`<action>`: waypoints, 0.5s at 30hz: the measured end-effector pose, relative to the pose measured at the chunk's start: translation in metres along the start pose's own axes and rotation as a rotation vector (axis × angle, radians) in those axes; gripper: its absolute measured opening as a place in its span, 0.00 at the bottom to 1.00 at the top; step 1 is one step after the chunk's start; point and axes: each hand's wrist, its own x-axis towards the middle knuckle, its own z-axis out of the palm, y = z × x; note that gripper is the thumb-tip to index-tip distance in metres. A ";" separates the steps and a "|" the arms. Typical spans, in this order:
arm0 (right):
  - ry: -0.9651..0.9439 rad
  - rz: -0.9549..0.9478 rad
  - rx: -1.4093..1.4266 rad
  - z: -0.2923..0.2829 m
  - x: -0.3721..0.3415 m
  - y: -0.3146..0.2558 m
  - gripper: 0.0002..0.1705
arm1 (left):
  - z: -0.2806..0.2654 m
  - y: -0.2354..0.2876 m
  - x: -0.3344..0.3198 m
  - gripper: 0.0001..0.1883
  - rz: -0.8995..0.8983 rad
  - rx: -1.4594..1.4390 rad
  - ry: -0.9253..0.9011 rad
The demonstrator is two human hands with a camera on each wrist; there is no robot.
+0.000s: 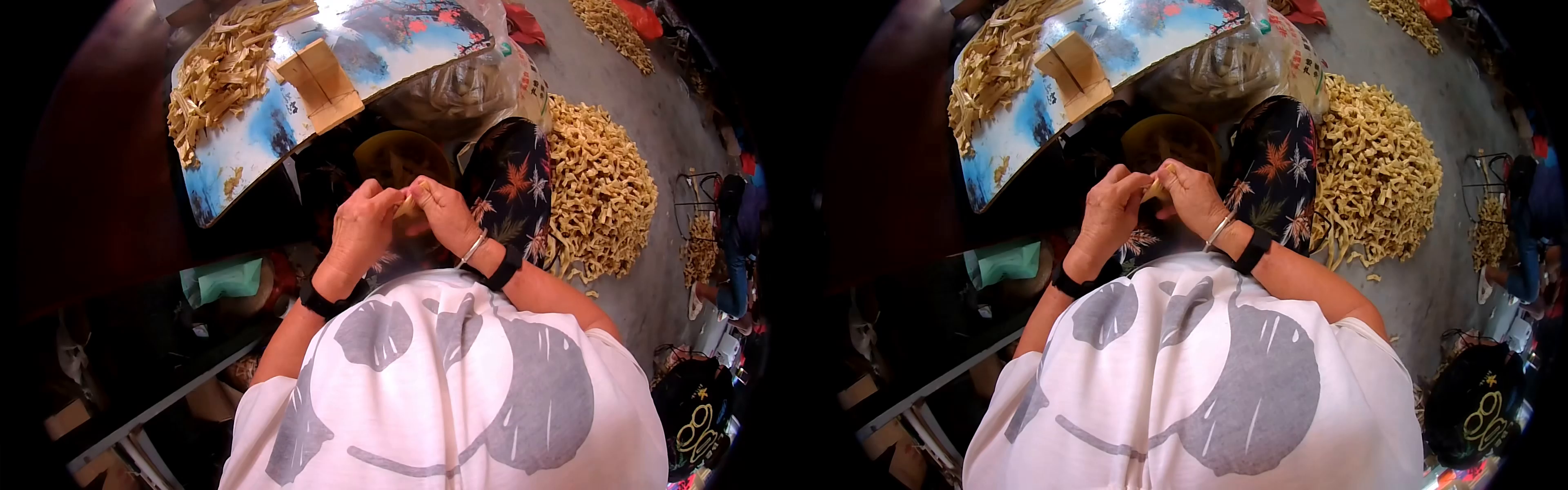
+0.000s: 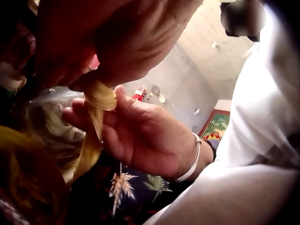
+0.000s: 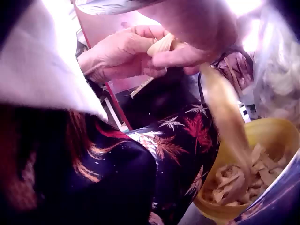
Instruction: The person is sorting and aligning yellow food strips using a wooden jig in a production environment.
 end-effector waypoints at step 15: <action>-0.051 -0.137 -0.186 0.005 0.018 0.019 0.12 | 0.014 -0.012 -0.006 0.15 -0.077 -0.223 0.165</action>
